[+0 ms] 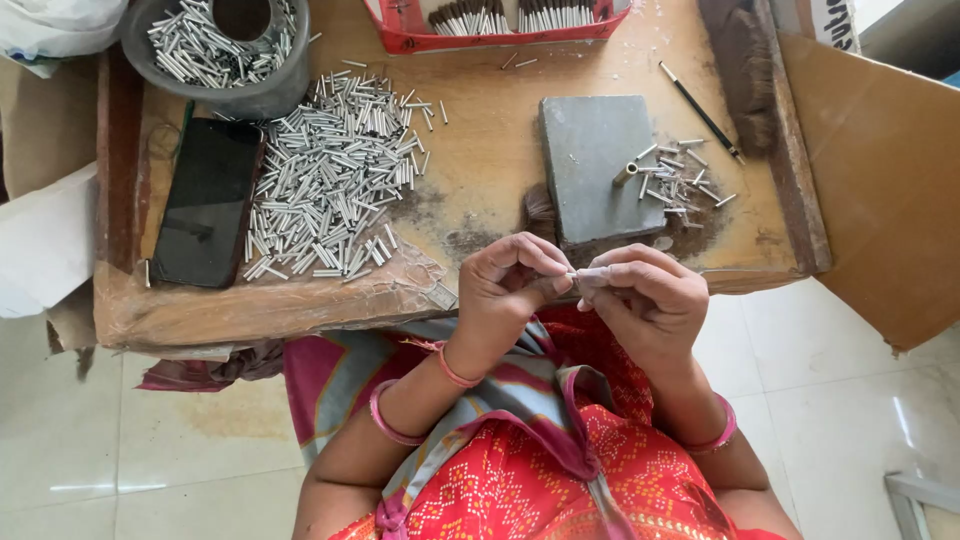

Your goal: Manually assembling small metal pins into components at a workbench.

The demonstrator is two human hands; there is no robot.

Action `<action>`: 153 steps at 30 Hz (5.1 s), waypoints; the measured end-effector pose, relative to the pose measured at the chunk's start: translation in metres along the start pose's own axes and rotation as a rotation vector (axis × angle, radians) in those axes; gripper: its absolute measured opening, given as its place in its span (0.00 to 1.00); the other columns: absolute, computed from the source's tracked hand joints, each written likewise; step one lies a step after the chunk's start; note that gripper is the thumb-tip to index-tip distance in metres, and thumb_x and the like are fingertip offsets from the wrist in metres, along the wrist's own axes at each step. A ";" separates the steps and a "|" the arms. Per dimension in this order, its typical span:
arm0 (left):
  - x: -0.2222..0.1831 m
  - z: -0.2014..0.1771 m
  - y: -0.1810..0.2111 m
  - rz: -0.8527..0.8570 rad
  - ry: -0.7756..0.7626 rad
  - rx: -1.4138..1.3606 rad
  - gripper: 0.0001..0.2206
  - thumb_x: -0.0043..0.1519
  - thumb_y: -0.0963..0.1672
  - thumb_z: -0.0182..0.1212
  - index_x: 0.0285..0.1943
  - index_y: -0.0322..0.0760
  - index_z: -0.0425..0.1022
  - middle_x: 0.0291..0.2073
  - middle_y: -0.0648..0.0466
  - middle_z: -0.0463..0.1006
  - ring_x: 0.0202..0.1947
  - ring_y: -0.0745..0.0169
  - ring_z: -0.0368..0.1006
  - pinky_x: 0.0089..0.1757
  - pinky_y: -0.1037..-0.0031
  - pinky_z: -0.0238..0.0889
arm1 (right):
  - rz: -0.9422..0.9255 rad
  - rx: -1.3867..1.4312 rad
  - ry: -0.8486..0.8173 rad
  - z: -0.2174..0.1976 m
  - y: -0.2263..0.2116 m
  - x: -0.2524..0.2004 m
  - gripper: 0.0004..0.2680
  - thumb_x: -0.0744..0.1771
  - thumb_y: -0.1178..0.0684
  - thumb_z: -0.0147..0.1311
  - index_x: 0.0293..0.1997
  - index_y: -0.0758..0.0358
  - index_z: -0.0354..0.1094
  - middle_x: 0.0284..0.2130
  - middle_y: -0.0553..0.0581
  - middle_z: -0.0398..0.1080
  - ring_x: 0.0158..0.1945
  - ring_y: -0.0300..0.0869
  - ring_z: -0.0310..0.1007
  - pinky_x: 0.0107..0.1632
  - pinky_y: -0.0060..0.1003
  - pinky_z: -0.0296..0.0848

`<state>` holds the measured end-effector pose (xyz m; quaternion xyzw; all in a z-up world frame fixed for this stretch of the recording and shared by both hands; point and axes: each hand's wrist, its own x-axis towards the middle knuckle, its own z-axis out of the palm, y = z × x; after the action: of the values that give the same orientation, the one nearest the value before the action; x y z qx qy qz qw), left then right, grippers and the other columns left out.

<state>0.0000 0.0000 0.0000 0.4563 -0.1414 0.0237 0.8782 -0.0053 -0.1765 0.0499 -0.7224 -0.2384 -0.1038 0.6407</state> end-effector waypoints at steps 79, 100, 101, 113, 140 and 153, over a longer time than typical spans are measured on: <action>0.057 -0.007 0.029 0.434 0.129 1.096 0.04 0.64 0.38 0.63 0.42 0.34 0.72 0.37 0.48 0.74 0.44 0.48 0.70 0.49 0.63 0.64 | -0.406 -0.649 0.262 -0.039 0.054 0.027 0.03 0.72 0.58 0.59 0.45 0.65 0.71 0.52 0.62 0.73 0.58 0.47 0.69 0.58 0.42 0.71; 0.073 -0.016 -0.041 0.089 0.202 -0.105 0.18 0.73 0.51 0.57 0.56 0.31 0.68 0.47 0.56 0.70 0.49 0.70 0.66 0.55 0.78 0.62 | -0.336 -0.770 -0.214 0.020 0.020 0.067 0.07 0.65 0.63 0.59 0.45 0.64 0.72 0.48 0.56 0.74 0.46 0.52 0.73 0.51 0.45 0.73; 0.071 -0.015 -0.034 0.106 0.229 -0.011 0.15 0.74 0.49 0.57 0.54 0.31 0.68 0.46 0.56 0.71 0.48 0.70 0.66 0.54 0.77 0.63 | -0.317 -0.814 -0.228 0.022 0.021 0.069 0.07 0.65 0.62 0.59 0.45 0.64 0.73 0.48 0.56 0.74 0.46 0.53 0.74 0.50 0.45 0.73; 0.055 -0.018 0.021 0.197 0.051 1.189 0.09 0.54 0.37 0.59 0.42 0.32 0.73 0.39 0.43 0.74 0.43 0.38 0.72 0.46 0.56 0.66 | -0.203 -0.906 -0.307 0.021 0.041 0.081 0.04 0.64 0.58 0.59 0.39 0.64 0.73 0.43 0.57 0.73 0.43 0.53 0.76 0.45 0.45 0.74; 0.025 0.023 0.059 0.450 -0.220 0.785 0.10 0.59 0.34 0.63 0.46 0.36 0.77 0.41 0.50 0.74 0.42 0.54 0.75 0.42 0.71 0.71 | 0.581 0.762 -0.397 -0.040 0.020 0.031 0.05 0.69 0.65 0.52 0.48 0.73 0.65 0.34 0.63 0.76 0.21 0.31 0.65 0.23 0.23 0.62; 0.008 0.038 0.056 0.586 -0.050 0.965 0.10 0.57 0.34 0.58 0.45 0.34 0.70 0.40 0.48 0.72 0.43 0.45 0.72 0.47 0.61 0.67 | -0.473 -0.487 0.041 0.007 -0.022 0.023 0.07 0.66 0.68 0.58 0.44 0.68 0.66 0.41 0.61 0.74 0.42 0.48 0.75 0.45 0.36 0.74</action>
<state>-0.0103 0.0012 0.0670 0.7484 -0.2560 0.3175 0.5230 0.0027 -0.1630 0.0787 -0.7769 -0.3546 -0.3177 0.4120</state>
